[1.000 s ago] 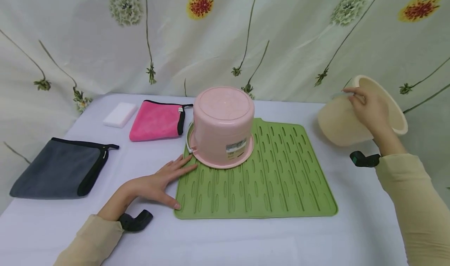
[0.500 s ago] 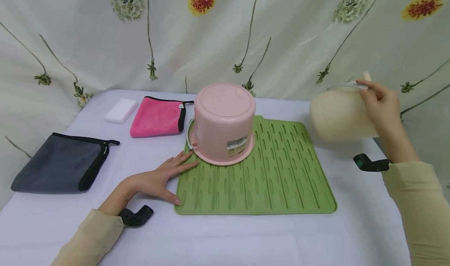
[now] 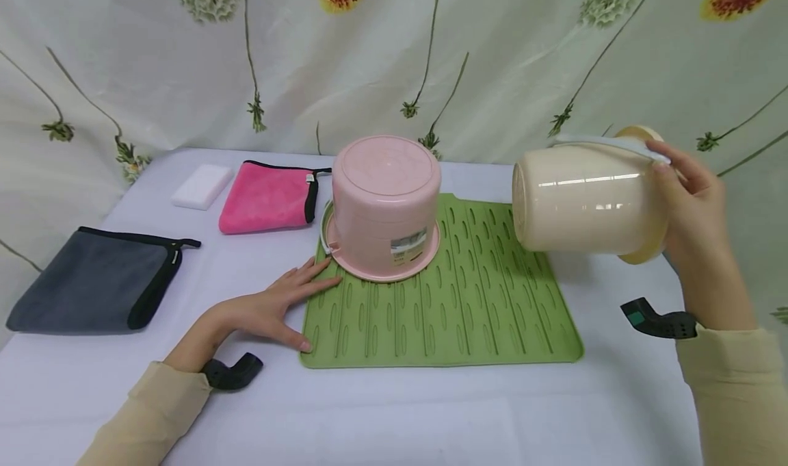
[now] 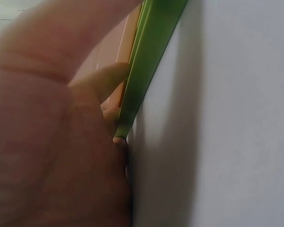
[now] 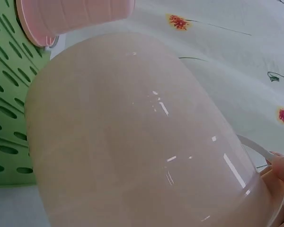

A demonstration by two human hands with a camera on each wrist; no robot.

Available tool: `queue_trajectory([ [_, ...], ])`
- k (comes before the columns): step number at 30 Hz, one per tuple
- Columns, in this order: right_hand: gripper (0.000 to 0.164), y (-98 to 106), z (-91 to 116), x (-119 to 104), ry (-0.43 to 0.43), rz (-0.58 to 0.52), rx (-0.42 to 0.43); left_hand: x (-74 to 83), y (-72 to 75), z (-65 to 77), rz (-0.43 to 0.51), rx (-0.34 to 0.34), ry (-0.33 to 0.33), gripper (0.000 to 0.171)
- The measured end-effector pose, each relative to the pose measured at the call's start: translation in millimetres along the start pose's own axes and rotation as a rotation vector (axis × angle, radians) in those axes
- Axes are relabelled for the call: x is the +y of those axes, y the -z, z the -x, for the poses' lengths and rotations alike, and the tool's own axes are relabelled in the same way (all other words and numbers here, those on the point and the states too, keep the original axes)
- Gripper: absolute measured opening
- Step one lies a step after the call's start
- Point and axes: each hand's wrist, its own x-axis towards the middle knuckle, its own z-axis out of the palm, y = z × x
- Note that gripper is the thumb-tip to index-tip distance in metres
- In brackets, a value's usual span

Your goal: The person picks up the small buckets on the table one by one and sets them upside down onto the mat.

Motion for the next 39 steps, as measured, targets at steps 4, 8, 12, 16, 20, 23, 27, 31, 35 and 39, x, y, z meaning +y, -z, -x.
queue_trajectory([
  [4, 0.045, 1.3, 8.6, 0.6, -0.005, -0.084, -0.028, -0.5, 1.8, -0.7, -0.010, 0.002, -0.004, 0.101],
  [8, 0.041, 3.9, 15.0, 5.0, 0.059, -0.184, -0.079, -0.3, 4.7, -2.6, -0.026, 0.007, -0.016, 0.103],
  [12, 0.039, 7.3, 20.6, 10.7, 0.066, -0.291, -0.133, -0.5, 6.3, -2.1, -0.026, 0.021, -0.024, 0.103],
  [16, 0.033, 8.7, 25.3, 18.5, 0.054, -0.473, -0.228, -1.9, 4.3, 0.3, -0.028, 0.042, -0.034, 0.101],
  [20, 0.029, 9.0, 30.2, 30.1, 0.080, -0.560, -0.361, -2.6, 1.3, 2.6, -0.033, 0.052, -0.040, 0.099],
  [23, 0.028, 9.9, 32.6, 40.9, 0.109, -0.604, -0.494, -1.7, -0.2, 4.6, -0.027, 0.054, -0.032, 0.099],
  [27, 0.027, 5.9, 31.4, 54.4, 0.140, -0.677, -0.632, -0.1, -0.2, 7.3, -0.012, 0.055, -0.014, 0.098],
  [31, 0.027, -1.1, 30.8, 64.3, 0.113, -0.760, -0.693, 8.1, 7.3, 15.2, 0.003, 0.017, 0.040, 0.098],
  [35, 0.027, -3.6, 33.3, 70.3, 0.109, -0.813, -0.701, 40.1, 26.8, 25.9, 0.032, 0.048, 0.030, 0.097],
  [39, 0.027, -3.1, 35.1, 74.5, 0.114, -0.849, -0.696, 86.2, 32.8, 14.7, 0.027, 0.204, -0.128, 0.099],
])
